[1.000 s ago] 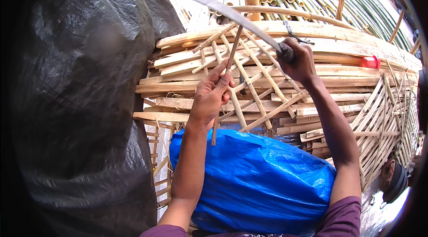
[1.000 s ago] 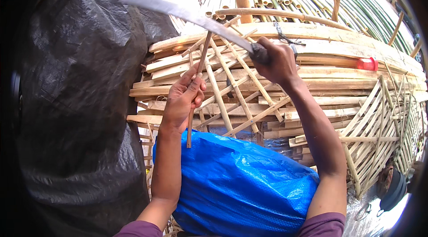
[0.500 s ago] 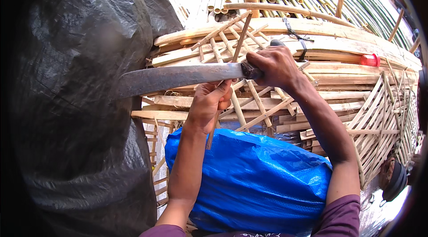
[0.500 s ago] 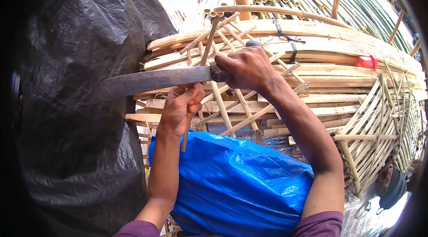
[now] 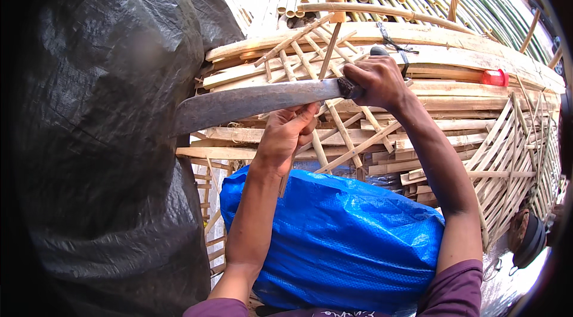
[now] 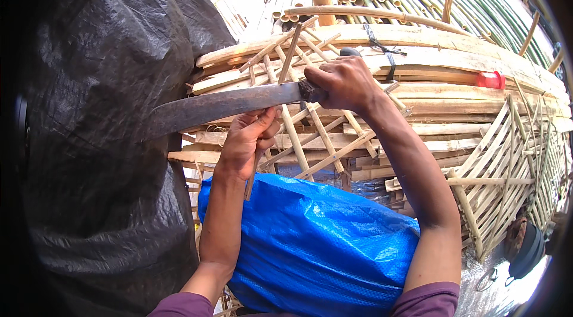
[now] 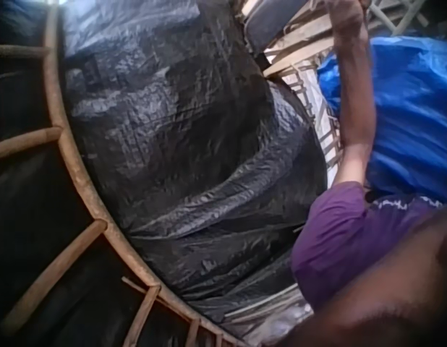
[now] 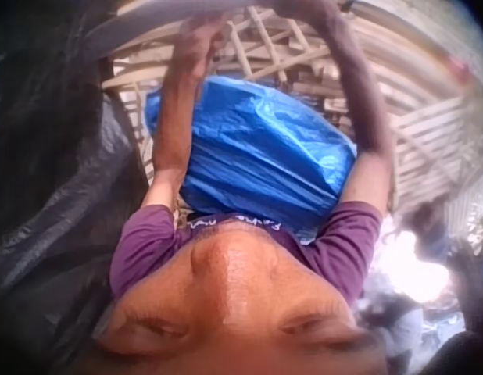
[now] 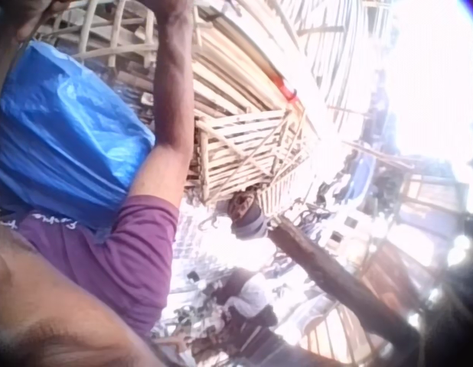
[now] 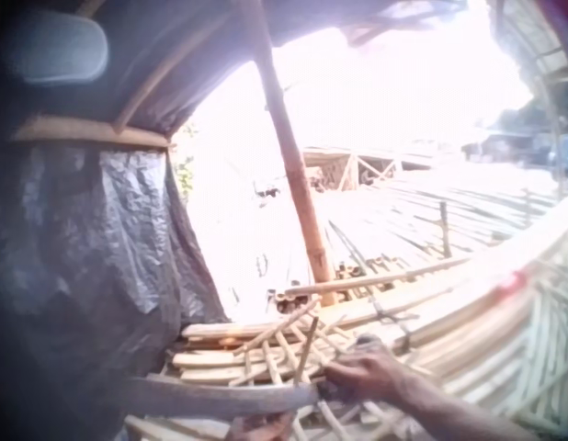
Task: The person constructs a bamboo lattice by tying intersecting bamboo sticks together with thin strips by hand, then trims a bamboo stick using a machete.
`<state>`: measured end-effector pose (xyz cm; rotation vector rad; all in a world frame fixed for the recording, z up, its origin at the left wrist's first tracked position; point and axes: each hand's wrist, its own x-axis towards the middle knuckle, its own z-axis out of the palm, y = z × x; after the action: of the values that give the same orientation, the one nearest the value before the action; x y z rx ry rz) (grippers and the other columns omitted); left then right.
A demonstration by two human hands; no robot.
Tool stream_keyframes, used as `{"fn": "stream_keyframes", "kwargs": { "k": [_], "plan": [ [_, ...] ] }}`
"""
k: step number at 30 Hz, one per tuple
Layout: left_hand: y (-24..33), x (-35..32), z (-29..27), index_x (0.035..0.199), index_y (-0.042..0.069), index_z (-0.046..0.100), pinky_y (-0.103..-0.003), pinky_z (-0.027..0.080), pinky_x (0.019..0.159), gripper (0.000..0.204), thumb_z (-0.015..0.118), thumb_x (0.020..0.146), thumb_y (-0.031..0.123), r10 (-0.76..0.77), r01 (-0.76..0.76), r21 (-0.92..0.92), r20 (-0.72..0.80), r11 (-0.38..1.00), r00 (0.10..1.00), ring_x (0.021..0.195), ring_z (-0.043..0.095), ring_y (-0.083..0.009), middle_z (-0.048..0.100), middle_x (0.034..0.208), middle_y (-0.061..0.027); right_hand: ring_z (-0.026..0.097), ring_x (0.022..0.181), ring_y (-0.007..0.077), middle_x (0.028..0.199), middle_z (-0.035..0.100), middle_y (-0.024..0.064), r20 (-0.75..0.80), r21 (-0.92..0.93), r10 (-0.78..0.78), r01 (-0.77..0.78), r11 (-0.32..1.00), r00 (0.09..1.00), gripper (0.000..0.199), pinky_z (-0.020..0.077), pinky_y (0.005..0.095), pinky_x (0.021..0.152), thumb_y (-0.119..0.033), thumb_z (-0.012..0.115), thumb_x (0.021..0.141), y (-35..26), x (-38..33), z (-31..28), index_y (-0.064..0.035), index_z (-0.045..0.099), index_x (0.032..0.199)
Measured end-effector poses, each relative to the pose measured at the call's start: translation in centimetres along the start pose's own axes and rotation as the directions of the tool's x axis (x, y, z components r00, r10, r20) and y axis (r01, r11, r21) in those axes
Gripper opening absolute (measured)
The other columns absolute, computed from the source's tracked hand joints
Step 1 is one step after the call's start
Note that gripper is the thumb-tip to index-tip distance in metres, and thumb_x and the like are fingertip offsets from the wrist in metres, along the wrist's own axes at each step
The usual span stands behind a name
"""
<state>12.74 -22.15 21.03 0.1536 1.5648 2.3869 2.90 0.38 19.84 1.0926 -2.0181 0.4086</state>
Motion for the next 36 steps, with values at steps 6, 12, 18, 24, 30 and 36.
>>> {"fn": "stream_keyframes", "kwargs": {
  "k": [6, 12, 18, 24, 30, 36],
  "plan": [
    [-0.3, 0.3, 0.8, 0.104, 0.010, 0.066, -0.017, 0.020, 0.045, 0.010, 0.061, 0.097, 0.016, -0.034, 0.034, 0.004, -0.012, 0.999, 0.999, 0.057, 0.032, -0.0001, 0.050, 0.080, 0.0087, 0.059, 0.049, 0.0236, 0.053, 0.054, 0.0030, -0.015, 0.012, -0.009, 0.010, 1.000, 1.000, 0.017, 0.0415, 0.0391, 0.049, -0.015, 0.067, 0.067, 0.6, -0.6, -0.3, -0.0151, 0.054, 0.078],
    [-0.6, 0.4, 0.7, 0.111, 0.007, 0.066, -0.014, 0.023, 0.046, 0.017, 0.059, 0.098, 0.014, -0.034, 0.034, 0.017, 0.025, 0.999, 0.999, 0.061, 0.035, -0.0009, 0.055, 0.090, 0.0027, 0.057, 0.046, 0.0232, 0.052, 0.053, 0.0027, -0.003, -0.009, -0.002, 0.001, 1.000, 1.000, 0.015, 0.0411, 0.0395, 0.047, -0.014, 0.067, 0.068, 0.9, -1.0, -0.2, -0.0151, 0.054, 0.077],
    [-0.6, 0.6, 0.5, 0.112, 0.006, 0.065, -0.014, 0.024, 0.047, 0.017, 0.058, 0.098, 0.013, -0.051, 0.051, 0.004, 0.037, 0.999, 0.998, 0.061, 0.034, -0.0010, 0.054, 0.090, 0.0026, 0.058, 0.045, 0.0221, 0.050, 0.052, 0.0028, -0.009, -0.016, 0.004, -0.004, 1.000, 1.000, 0.013, 0.0420, 0.0389, 0.045, -0.012, 0.066, 0.069, 1.4, -1.1, 0.1, -0.0152, 0.054, 0.074],
    [0.4, -0.5, 0.3, 0.131, 0.007, 0.058, -0.014, 0.024, 0.046, 0.034, 0.057, 0.098, 0.009, -0.041, 0.041, 0.006, 0.002, 0.999, 0.999, 0.061, 0.032, -0.0011, 0.052, 0.090, 0.0028, 0.060, 0.051, 0.0229, 0.058, 0.057, 0.0062, 0.051, -0.080, 0.126, -0.122, 0.989, 0.991, 0.011, 0.0459, 0.0380, 0.047, -0.011, 0.065, 0.073, 2.5, -1.6, 0.3, -0.0099, 0.055, 0.076],
    [2.8, -1.9, -2.2, 0.142, 0.012, 0.049, -0.013, 0.024, 0.045, 0.048, 0.060, 0.096, 0.009, 0.145, -0.148, -0.039, -0.061, 0.988, 0.987, 0.061, 0.030, -0.0015, 0.050, 0.091, 0.0034, 0.064, 0.057, 0.0284, 0.063, 0.064, 0.0091, -0.195, -0.008, 0.811, -0.828, 0.560, 0.551, 0.012, 0.0491, 0.0411, 0.059, -0.019, 0.063, 0.083, 8.9, -11.2, -3.5, -0.0081, 0.063, 0.088],
    [2.0, 0.0, -2.1, 0.139, 0.013, 0.053, -0.015, 0.027, 0.045, 0.041, 0.059, 0.099, 0.017, 0.135, -0.129, 0.046, -0.163, 0.991, 0.977, 0.057, 0.033, 0.0010, 0.047, 0.082, 0.0081, 0.064, 0.060, 0.0306, 0.065, 0.063, 0.0138, -0.147, 0.079, 0.816, -0.816, 0.573, 0.559, 0.014, 0.0465, 0.0397, 0.057, -0.019, 0.067, 0.079, 8.2, -9.8, -3.3, -0.0076, 0.062, 0.084]
  ]
}}
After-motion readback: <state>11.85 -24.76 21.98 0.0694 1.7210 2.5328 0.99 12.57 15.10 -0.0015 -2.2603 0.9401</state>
